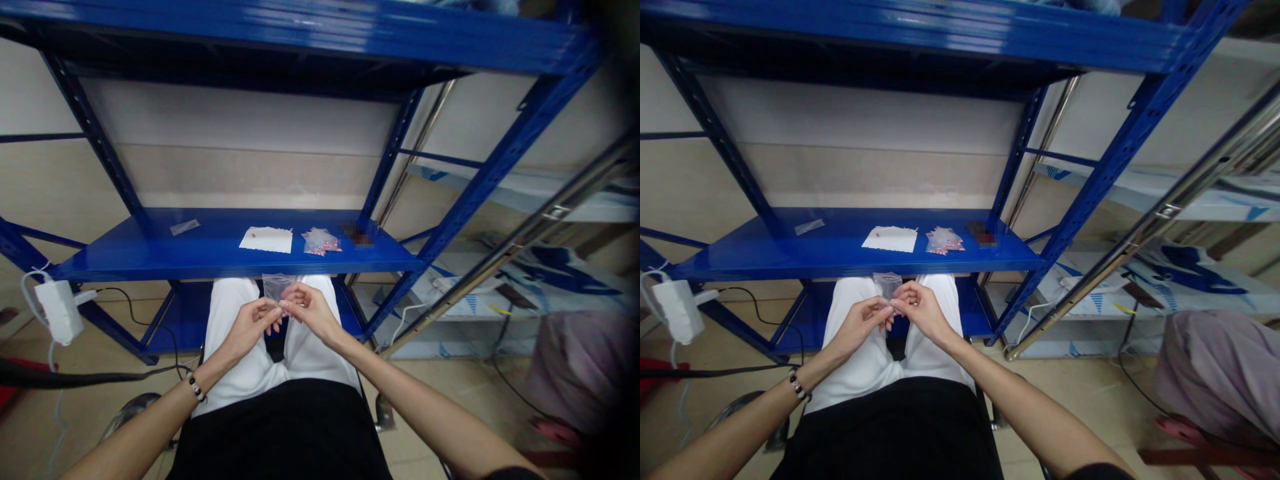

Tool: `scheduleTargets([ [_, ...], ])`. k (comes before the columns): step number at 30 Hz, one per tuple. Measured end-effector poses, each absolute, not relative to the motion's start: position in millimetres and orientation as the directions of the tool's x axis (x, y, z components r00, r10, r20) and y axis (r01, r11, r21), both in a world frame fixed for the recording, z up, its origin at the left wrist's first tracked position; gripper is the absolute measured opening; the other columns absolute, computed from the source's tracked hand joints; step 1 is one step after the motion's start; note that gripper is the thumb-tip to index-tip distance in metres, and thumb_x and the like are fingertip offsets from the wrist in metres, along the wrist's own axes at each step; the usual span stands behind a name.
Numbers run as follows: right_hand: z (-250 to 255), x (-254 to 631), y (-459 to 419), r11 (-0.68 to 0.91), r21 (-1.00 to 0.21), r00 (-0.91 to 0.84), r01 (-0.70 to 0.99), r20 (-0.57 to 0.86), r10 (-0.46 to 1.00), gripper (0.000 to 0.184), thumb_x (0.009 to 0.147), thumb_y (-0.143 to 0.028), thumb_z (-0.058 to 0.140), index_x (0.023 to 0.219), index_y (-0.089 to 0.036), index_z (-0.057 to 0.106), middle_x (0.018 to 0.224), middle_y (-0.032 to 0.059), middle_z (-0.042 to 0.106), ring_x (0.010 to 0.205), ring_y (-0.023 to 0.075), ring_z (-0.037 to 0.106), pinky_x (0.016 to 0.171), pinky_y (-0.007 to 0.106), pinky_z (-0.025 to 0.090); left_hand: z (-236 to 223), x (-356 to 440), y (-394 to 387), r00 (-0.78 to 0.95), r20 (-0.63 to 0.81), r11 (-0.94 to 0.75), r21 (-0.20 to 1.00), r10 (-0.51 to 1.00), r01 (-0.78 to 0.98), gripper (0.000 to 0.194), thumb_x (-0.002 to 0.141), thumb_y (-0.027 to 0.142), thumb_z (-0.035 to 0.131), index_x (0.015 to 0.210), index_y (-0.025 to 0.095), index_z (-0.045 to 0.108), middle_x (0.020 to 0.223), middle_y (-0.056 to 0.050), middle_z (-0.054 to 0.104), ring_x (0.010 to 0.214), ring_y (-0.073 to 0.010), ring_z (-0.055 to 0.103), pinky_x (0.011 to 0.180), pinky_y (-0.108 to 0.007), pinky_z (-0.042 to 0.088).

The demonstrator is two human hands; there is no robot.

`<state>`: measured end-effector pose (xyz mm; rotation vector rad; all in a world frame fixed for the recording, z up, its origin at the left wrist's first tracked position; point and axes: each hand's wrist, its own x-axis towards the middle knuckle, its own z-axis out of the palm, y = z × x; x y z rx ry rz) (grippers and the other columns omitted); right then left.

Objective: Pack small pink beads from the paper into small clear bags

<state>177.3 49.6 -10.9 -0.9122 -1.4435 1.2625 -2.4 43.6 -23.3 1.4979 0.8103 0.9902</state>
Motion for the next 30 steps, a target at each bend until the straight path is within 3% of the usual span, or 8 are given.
scheduleTargets([
  [3,-10,176,49,0.160,-0.979,-0.257,-0.125,0.188,0.948,0.031,0.081,-0.040,0.072,0.101,-0.018,0.061,0.072,-0.0004,0.060,0.058,0.0103,0.055,0.050,0.021,0.042,-23,-4,45,0.357,0.168,-0.154,0.986,0.919,-0.068,0.028,0.086,0.041,0.065,0.083,0.012,0.066,0.071,-0.005,0.065,0.060,-0.0127,0.058,0.055,-0.023,0.044],
  [6,-8,176,48,0.147,-0.979,-0.271,-0.140,0.180,0.945,0.035,0.077,-0.036,0.077,0.102,-0.019,0.061,0.080,0.0011,0.062,0.069,0.0129,0.061,0.060,0.023,0.049,-20,-7,46,0.314,0.176,-0.158,0.984,0.933,-0.081,0.028,0.085,0.040,0.067,0.076,0.013,0.064,0.066,-0.004,0.064,0.059,-0.0127,0.058,0.055,-0.023,0.044],
  [12,-6,177,47,0.131,-0.986,-0.270,-0.105,0.155,0.950,0.037,0.073,-0.034,0.079,0.102,-0.018,0.063,0.080,0.0020,0.064,0.070,0.0135,0.062,0.064,0.025,0.050,-16,-8,46,0.343,0.186,-0.172,0.983,0.921,-0.070,0.028,0.084,0.040,0.068,0.093,0.013,0.066,0.075,-0.005,0.067,0.063,-0.0139,0.062,0.055,-0.023,0.044],
  [17,-5,177,46,0.202,-0.979,-0.251,0.007,0.194,0.948,0.036,0.072,-0.034,0.078,0.099,-0.018,0.061,0.078,0.0016,0.065,0.069,0.0148,0.061,0.063,0.027,0.048,-21,-7,47,0.356,0.173,-0.172,0.984,0.918,-0.034,0.028,0.084,0.040,0.067,0.092,0.013,0.062,0.073,-0.004,0.065,0.062,-0.0142,0.062,0.055,-0.023,0.045],
  [22,1,174,41,0.292,-0.954,-0.260,0.071,0.265,0.929,0.039,0.076,-0.029,0.072,0.109,-0.020,0.053,0.078,-0.0004,0.064,0.065,0.0124,0.056,0.059,0.024,0.042,-21,-5,46,0.342,0.189,-0.198,0.980,0.921,-0.009,0.027,0.082,0.037,0.069,0.098,0.015,0.063,0.096,-0.009,0.067,0.081,-0.0190,0.065,0.061,-0.025,0.050],
  [28,-2,172,39,0.275,-0.960,-0.271,0.048,0.253,0.929,0.043,0.075,-0.025,0.071,0.113,-0.021,0.049,0.079,-0.0021,0.061,0.065,0.0114,0.055,0.058,0.023,0.039,-15,-10,49,0.323,0.333,-0.365,0.930,0.886,0.043,0.023,0.087,0.033,0.064,0.103,0.017,0.067,0.110,-0.010,0.067,0.101,-0.0216,0.062,0.077,-0.028,0.048],
  [30,-4,171,39,0.253,-0.967,-0.281,0.041,0.231,0.931,0.045,0.075,-0.026,0.072,0.113,-0.021,0.049,0.077,-0.0023,0.061,0.065,0.0122,0.056,0.059,0.024,0.041,-16,-13,52,0.338,0.345,-0.391,0.917,0.876,0.078,0.022,0.086,0.033,0.064,0.099,0.016,0.069,0.104,-0.010,0.069,0.099,-0.0218,0.062,0.080,-0.029,0.047],
])
